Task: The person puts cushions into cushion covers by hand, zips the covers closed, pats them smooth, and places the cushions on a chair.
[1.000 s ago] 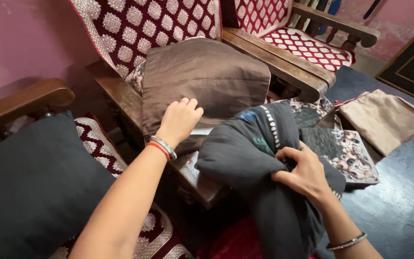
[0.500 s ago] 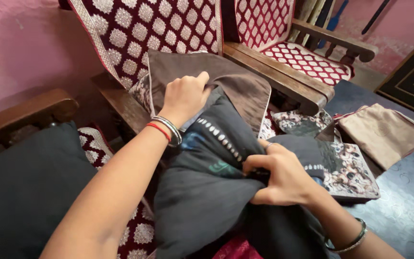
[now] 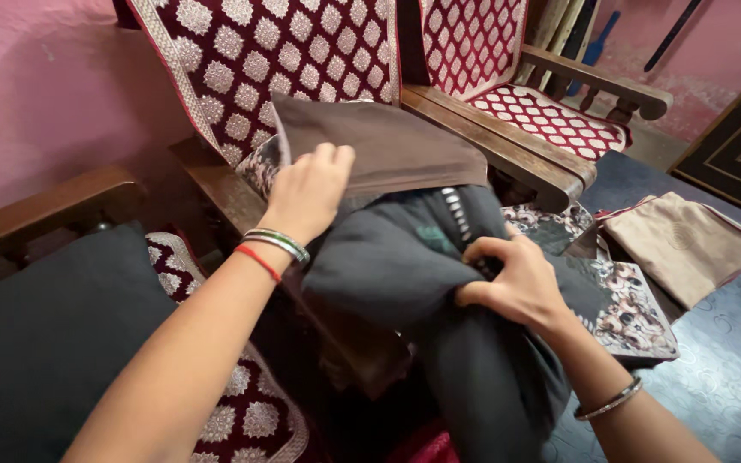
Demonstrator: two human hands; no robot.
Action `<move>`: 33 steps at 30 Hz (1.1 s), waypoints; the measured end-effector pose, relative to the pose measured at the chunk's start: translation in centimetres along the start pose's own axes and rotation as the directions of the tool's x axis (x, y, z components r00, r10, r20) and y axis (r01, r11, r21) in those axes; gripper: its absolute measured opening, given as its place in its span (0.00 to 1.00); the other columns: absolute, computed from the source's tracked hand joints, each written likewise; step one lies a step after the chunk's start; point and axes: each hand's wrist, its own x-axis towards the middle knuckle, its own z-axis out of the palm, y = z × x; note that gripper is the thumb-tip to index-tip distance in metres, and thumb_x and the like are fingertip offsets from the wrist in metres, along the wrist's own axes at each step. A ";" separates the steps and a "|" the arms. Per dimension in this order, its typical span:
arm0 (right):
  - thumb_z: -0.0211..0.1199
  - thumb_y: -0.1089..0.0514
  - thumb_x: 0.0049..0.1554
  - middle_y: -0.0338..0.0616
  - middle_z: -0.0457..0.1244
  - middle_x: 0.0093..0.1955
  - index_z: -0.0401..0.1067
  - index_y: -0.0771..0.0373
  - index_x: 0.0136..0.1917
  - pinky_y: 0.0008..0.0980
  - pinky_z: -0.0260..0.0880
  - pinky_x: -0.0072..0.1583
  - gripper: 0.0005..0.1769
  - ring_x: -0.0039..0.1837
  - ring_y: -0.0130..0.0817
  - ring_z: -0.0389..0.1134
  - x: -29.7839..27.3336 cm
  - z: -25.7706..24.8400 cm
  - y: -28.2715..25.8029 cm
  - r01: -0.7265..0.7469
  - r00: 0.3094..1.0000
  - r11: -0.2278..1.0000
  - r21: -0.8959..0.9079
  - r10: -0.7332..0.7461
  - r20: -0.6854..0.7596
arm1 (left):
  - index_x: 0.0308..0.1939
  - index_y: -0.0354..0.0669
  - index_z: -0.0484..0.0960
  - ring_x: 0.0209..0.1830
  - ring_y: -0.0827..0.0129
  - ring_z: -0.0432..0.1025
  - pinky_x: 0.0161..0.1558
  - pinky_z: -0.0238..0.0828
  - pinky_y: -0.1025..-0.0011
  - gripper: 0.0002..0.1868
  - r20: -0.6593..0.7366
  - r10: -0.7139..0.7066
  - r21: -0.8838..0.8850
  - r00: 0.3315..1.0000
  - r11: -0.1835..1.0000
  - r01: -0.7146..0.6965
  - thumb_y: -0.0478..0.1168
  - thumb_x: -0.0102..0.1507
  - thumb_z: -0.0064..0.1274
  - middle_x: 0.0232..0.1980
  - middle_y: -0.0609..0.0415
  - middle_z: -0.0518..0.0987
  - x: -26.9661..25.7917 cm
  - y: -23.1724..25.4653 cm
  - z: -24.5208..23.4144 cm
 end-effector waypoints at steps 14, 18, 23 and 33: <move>0.78 0.45 0.30 0.51 0.73 0.45 0.85 0.55 0.42 0.42 0.64 0.66 0.25 0.69 0.51 0.63 -0.9 3.5 3.2 -0.358 0.913 0.933 0.042 0.359 -0.196 | 0.44 0.45 0.73 0.48 0.45 0.73 0.43 0.71 0.51 0.22 -0.127 -0.634 -0.375 0.763 0.743 0.554 0.37 0.49 0.67 0.49 0.48 0.75 -6.9 6.0 0.2; 0.76 0.44 0.29 0.51 0.69 0.48 0.84 0.53 0.43 0.41 0.70 0.60 0.26 0.56 0.48 0.72 -1.1 4.0 2.5 -0.487 0.855 0.870 0.074 0.492 -0.164 | 0.44 0.44 0.73 0.49 0.47 0.73 0.44 0.71 0.54 0.22 -0.341 -0.528 -0.330 0.778 0.842 0.427 0.30 0.47 0.60 0.46 0.48 0.74 -6.8 7.4 -0.2; 0.78 0.44 0.28 0.51 0.68 0.45 0.85 0.55 0.40 0.42 0.71 0.53 0.25 0.50 0.47 0.71 -1.4 3.8 2.0 -0.431 0.889 0.902 -0.010 0.423 -0.174 | 0.48 0.43 0.75 0.50 0.52 0.73 0.51 0.73 0.58 0.21 -0.549 -0.335 -0.236 0.766 0.941 0.242 0.26 0.51 0.52 0.48 0.50 0.74 -5.5 8.5 -0.9; 0.73 0.44 0.34 0.48 0.73 0.37 0.83 0.61 0.38 0.38 0.73 0.51 0.22 0.43 0.43 0.75 -0.5 3.2 2.7 -0.599 0.797 0.787 0.149 0.604 0.017 | 0.52 0.46 0.78 0.49 0.60 0.71 0.55 0.67 0.60 0.12 -0.554 0.169 0.066 0.815 0.985 -0.159 0.35 0.64 0.54 0.50 0.52 0.73 -8.1 12.1 0.4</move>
